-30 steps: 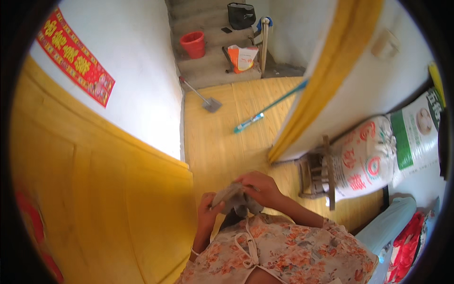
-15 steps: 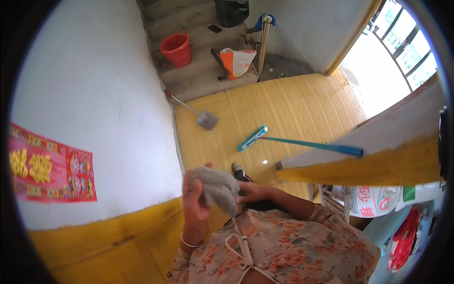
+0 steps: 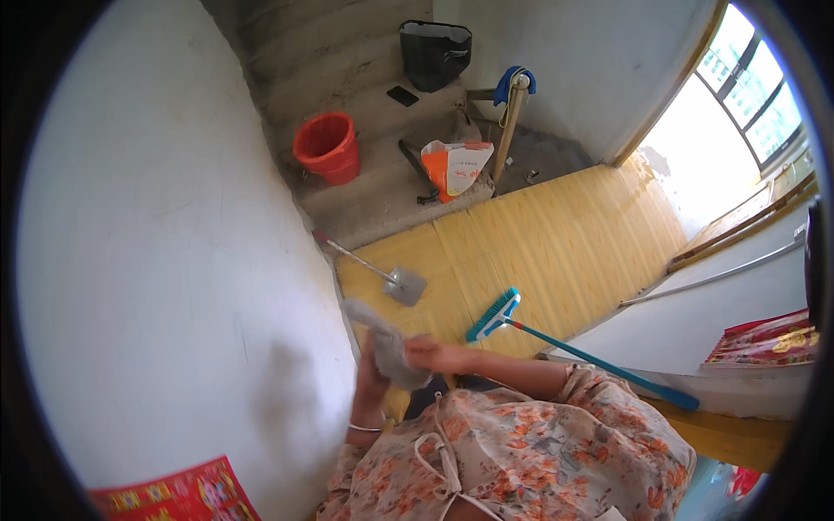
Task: The person cleans a window frame using a cloth and a scraper. They wipe the frame and sills, scrape off debris, and remove a piece of tape from the frame. The person also briefly handles a plastic bag and a backpack.
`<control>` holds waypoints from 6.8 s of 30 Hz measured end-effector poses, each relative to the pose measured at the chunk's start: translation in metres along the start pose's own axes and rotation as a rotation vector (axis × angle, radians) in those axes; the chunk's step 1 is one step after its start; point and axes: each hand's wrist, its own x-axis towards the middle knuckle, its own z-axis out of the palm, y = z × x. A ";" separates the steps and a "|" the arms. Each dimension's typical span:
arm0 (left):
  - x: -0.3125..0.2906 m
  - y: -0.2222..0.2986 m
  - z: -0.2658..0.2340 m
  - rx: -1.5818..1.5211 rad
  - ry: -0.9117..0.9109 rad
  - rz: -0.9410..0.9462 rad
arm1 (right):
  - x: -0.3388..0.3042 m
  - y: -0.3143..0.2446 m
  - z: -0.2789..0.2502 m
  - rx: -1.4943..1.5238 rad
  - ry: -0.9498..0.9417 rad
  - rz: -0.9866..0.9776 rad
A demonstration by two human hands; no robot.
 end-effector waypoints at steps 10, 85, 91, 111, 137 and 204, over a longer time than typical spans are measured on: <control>0.122 0.109 0.074 0.170 -0.208 -0.219 | 0.010 -0.064 -0.121 0.158 1.021 -0.105; 0.826 -0.040 0.089 1.860 0.085 -0.233 | 0.294 0.352 -0.715 -0.745 0.808 0.444; 0.820 -0.051 0.071 1.905 -0.060 -0.335 | 0.298 0.378 -0.716 -0.617 0.422 0.505; 0.826 -0.020 0.050 1.678 -0.300 -0.196 | 0.376 0.497 -0.830 -0.605 0.184 0.718; 0.851 -0.031 0.018 1.644 -0.344 0.261 | 0.426 0.508 -0.747 -0.681 0.046 0.461; 0.824 -0.028 0.001 1.448 -0.233 0.221 | 0.354 0.486 -0.799 1.116 -0.083 0.368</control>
